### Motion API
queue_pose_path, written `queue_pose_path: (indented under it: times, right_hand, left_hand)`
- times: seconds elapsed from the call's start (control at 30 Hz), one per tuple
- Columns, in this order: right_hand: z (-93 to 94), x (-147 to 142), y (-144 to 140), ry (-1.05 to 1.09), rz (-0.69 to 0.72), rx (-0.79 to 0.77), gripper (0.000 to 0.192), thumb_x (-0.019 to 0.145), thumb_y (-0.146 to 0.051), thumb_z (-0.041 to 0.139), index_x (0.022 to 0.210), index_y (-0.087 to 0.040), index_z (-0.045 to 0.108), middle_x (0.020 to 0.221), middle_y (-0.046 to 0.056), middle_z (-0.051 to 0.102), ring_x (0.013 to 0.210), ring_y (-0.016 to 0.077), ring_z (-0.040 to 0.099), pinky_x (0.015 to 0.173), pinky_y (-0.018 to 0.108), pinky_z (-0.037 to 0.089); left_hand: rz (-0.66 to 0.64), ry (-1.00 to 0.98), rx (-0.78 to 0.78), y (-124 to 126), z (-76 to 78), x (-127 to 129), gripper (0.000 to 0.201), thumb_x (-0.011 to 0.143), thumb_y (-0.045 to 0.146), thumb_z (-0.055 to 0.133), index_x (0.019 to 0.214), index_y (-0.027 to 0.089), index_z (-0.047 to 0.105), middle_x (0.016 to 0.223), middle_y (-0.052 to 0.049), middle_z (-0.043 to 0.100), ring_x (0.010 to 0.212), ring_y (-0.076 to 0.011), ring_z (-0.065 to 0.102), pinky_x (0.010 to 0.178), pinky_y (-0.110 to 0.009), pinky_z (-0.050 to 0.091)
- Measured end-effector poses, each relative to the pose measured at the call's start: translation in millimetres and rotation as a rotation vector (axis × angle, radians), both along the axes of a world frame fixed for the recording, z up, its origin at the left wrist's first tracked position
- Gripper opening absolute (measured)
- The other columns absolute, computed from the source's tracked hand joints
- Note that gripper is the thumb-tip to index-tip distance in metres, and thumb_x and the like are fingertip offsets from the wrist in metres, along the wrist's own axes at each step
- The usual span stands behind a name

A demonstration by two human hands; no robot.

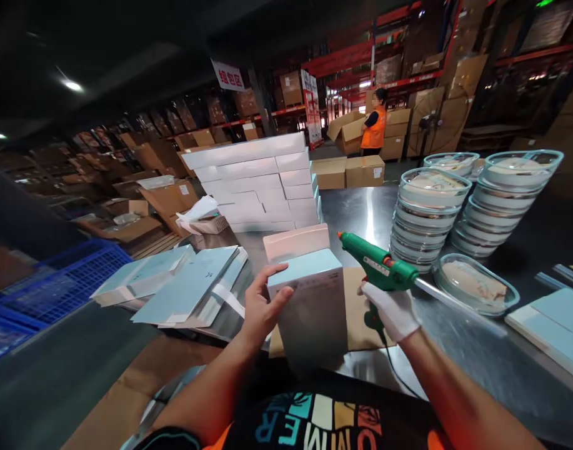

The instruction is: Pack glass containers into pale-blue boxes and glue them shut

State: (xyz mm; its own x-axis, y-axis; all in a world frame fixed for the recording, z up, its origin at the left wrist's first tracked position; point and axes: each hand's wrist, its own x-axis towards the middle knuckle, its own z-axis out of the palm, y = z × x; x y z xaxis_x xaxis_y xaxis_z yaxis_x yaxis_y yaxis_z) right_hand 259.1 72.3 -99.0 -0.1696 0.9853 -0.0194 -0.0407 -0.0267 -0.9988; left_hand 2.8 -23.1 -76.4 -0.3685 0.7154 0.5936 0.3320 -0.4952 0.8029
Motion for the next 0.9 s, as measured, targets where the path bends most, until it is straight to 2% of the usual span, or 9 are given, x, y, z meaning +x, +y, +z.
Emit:
queue_pose_path:
  times: [0.13, 0.3, 0.37, 0.43, 0.5, 0.57, 0.73, 0.8, 0.9]
  right_hand:
    - [-28.9, 4.7, 18.0, -0.002, 0.088, -0.254, 0.038, 0.093, -0.056, 0.067, 0.092, -0.019, 0.069, 0.077, 0.011, 0.077, 0.048, 0.0177, 0.060, 0.044, 0.030, 0.048]
    - [-42.0, 23.5, 36.2, -0.143, -0.009, -0.042, 0.045, 0.082, -0.058, 0.080, 0.061, -0.024, 0.060, 0.047, 0.002, 0.057, 0.044, 0.0204, 0.057, 0.045, 0.032, 0.048]
    - [-24.3, 21.5, 32.0, -0.103, -0.033, 0.079, 0.039, 0.083, -0.063, 0.080, 0.078, -0.024, 0.071, 0.067, 0.004, 0.072, 0.066, 0.0243, 0.071, 0.061, 0.034, 0.059]
    - [1.9, 9.7, 20.8, -0.025, 0.069, 0.223, 0.054, 0.090, -0.072, 0.068, 0.115, -0.024, 0.076, 0.102, 0.008, 0.081, 0.096, 0.0277, 0.078, 0.084, 0.039, 0.064]
    - [27.4, -5.8, 8.5, 0.002, 0.227, 0.337, 0.067, 0.096, -0.074, 0.060, 0.139, -0.023, 0.067, 0.129, 0.012, 0.078, 0.119, 0.0300, 0.074, 0.102, 0.045, 0.061]
    - [42.7, -16.1, 0.9, -0.054, 0.292, 0.387, 0.070, 0.094, -0.072, 0.065, 0.142, -0.021, 0.066, 0.138, 0.013, 0.074, 0.128, 0.0327, 0.070, 0.112, 0.049, 0.057]
    - [27.2, -4.5, 3.1, -0.131, 0.351, 0.557, 0.082, 0.077, -0.071, 0.088, 0.137, -0.020, 0.068, 0.157, 0.020, 0.062, 0.144, 0.0396, 0.060, 0.119, 0.056, 0.052]
    - [15.9, 3.8, 2.1, -0.140, 0.389, 0.670, 0.063, 0.084, -0.062, 0.089, 0.132, -0.024, 0.073, 0.168, 0.018, 0.052, 0.153, 0.0368, 0.054, 0.124, 0.055, 0.047]
    - [10.9, 8.2, -3.7, -0.143, 0.417, 0.759, 0.032, 0.101, -0.048, 0.075, 0.127, -0.031, 0.080, 0.170, 0.012, 0.051, 0.156, 0.0312, 0.052, 0.127, 0.054, 0.045]
  left_hand:
    - [-0.042, -0.116, -0.054, 0.6, 1.0, -4.6, 0.064, 0.078, 0.070, 0.086, 0.115, 0.019, 0.078, 0.100, -0.008, 0.077, 0.088, -0.0244, 0.071, 0.081, -0.034, 0.056]
    - [-0.091, -0.160, -0.114, 7.3, -5.0, -4.7, 0.067, 0.077, 0.071, 0.086, 0.116, 0.017, 0.078, 0.095, -0.008, 0.078, 0.081, -0.0225, 0.069, 0.074, -0.032, 0.054]
    - [-0.137, -0.139, -0.118, 10.9, -7.2, -0.6, 0.068, 0.077, 0.073, 0.085, 0.116, 0.018, 0.079, 0.094, -0.008, 0.078, 0.080, -0.0228, 0.069, 0.075, -0.033, 0.054]
    - [-0.179, -0.084, -0.101, 14.0, -9.5, 4.9, 0.067, 0.077, 0.075, 0.084, 0.113, 0.019, 0.081, 0.097, -0.009, 0.078, 0.086, -0.0250, 0.071, 0.079, -0.035, 0.056]
    - [-0.182, -0.011, -0.068, 16.5, -13.0, 9.9, 0.065, 0.078, 0.076, 0.083, 0.110, 0.021, 0.083, 0.103, -0.010, 0.078, 0.101, -0.0296, 0.072, 0.091, -0.039, 0.057]
    - [-0.170, 0.052, -0.031, 19.0, -18.5, 13.0, 0.060, 0.080, 0.075, 0.083, 0.108, 0.022, 0.083, 0.114, -0.012, 0.078, 0.117, -0.0335, 0.071, 0.103, -0.043, 0.055]
    - [-0.227, -0.077, 0.206, 26.6, -31.8, 12.6, 0.055, 0.080, 0.059, 0.092, 0.121, 0.028, 0.071, 0.129, -0.010, 0.072, 0.124, -0.0284, 0.072, 0.104, -0.040, 0.056]
    - [-0.271, -0.085, 0.243, 28.8, -31.5, 9.0, 0.062, 0.081, 0.058, 0.092, 0.129, 0.031, 0.067, 0.118, -0.007, 0.074, 0.119, -0.0269, 0.074, 0.102, -0.041, 0.058]
    - [-0.324, 0.113, 0.160, 30.4, -25.7, 0.7, 0.049, 0.086, 0.065, 0.084, 0.114, 0.025, 0.078, 0.116, -0.011, 0.075, 0.124, -0.0315, 0.072, 0.110, -0.050, 0.056]
